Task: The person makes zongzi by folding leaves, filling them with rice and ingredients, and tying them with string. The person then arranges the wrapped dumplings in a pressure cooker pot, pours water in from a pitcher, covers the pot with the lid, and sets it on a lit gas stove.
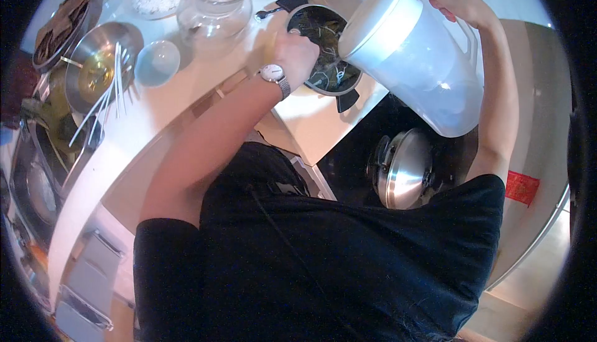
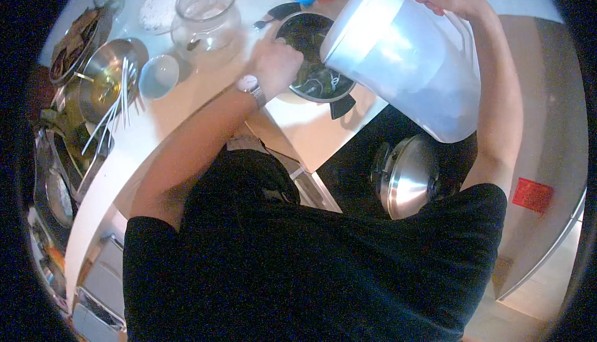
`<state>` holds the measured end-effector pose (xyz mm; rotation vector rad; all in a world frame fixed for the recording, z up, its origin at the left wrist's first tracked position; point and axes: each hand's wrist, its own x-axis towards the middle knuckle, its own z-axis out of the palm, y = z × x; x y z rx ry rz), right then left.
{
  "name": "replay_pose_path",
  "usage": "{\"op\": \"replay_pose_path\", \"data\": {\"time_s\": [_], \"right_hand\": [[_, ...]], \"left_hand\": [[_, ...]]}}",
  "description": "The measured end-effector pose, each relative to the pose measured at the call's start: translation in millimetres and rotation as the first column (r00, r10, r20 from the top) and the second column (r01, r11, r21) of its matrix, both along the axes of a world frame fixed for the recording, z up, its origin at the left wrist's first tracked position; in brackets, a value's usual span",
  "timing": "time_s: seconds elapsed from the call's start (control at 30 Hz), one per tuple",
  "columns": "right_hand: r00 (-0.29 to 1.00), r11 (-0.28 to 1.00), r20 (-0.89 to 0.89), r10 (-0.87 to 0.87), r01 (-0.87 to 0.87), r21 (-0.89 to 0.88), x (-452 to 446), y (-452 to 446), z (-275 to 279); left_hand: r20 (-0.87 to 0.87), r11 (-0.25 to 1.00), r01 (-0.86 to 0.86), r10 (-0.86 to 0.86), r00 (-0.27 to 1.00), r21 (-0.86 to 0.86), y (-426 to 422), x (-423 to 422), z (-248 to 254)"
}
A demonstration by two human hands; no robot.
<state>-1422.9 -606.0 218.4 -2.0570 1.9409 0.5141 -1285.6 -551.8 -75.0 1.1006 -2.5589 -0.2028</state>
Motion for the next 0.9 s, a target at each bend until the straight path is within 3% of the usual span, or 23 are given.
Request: {"op": "replay_pose_path", "data": {"time_s": [0.1, 0.27, 0.33, 0.37, 0.43, 0.47, 0.5, 0.53, 0.6, 0.63, 0.7, 0.8, 0.9], "right_hand": [[0.997, 0.996, 0.042, -0.067, 0.069, -0.062, -21, 16, 5], [0.973, 0.985, 0.197, -0.118, 0.140, -0.100, -76, 30, 5], [0.956, 0.977, 0.248, -0.154, 0.184, -0.105, -91, 38, 2], [0.947, 0.974, 0.272, -0.169, 0.203, -0.101, -98, 41, 1], [0.932, 0.969, 0.310, -0.187, 0.227, -0.100, -120, 40, -6], [0.959, 0.984, 0.267, -0.090, 0.127, -0.123, -147, 34, -16], [0.976, 0.990, 0.218, 0.009, 0.022, -0.141, -163, 31, -24], [0.974, 0.989, 0.225, 0.008, 0.026, -0.148, -164, 31, -27], [0.963, 0.976, 0.258, 0.081, -0.024, -0.218, -161, 32, -31], [0.962, 0.975, 0.261, 0.085, -0.026, -0.222, -158, 35, -32], [0.960, 0.918, 0.268, 0.083, 0.031, -0.396, -152, 42, -34], [0.962, 0.934, 0.260, 0.087, 0.013, -0.358, -166, 38, -34], [0.931, 0.964, 0.361, 0.056, 0.043, -0.261, -157, 35, -25]], "left_hand": [[0.205, 0.976, -0.137, 0.101, 0.974, 0.171, -13, -21, 8], [0.389, 0.986, -0.090, 0.030, 0.921, 0.137, -43, -37, -6], [0.320, 0.990, 0.110, -0.132, 0.938, 0.087, -54, -31, -15], [0.324, 0.965, 0.209, -0.250, 0.912, 0.158, -64, -26, -15], [0.274, 0.949, 0.239, -0.291, 0.917, 0.206, -69, -26, -18], [0.207, 0.931, 0.262, -0.318, 0.925, 0.255, -71, -27, -18], [0.333, 0.911, 0.156, -0.293, 0.896, 0.381, -70, -33, -3], [0.341, 0.914, 0.156, -0.292, 0.894, 0.375, -70, -34, -7], [0.358, 0.989, -0.013, -0.041, 0.933, 0.149, -68, -37, -16], [0.388, 0.991, 0.032, -0.080, 0.918, 0.130, -66, -38, -14], [0.383, 0.994, 0.079, -0.104, 0.918, 0.081, -60, -39, -12], [0.380, 0.992, 0.125, -0.128, 0.916, 0.034, -36, -35, 20], [0.219, 0.978, 0.063, -0.107, 0.970, 0.198, -24, -38, 24]]}}
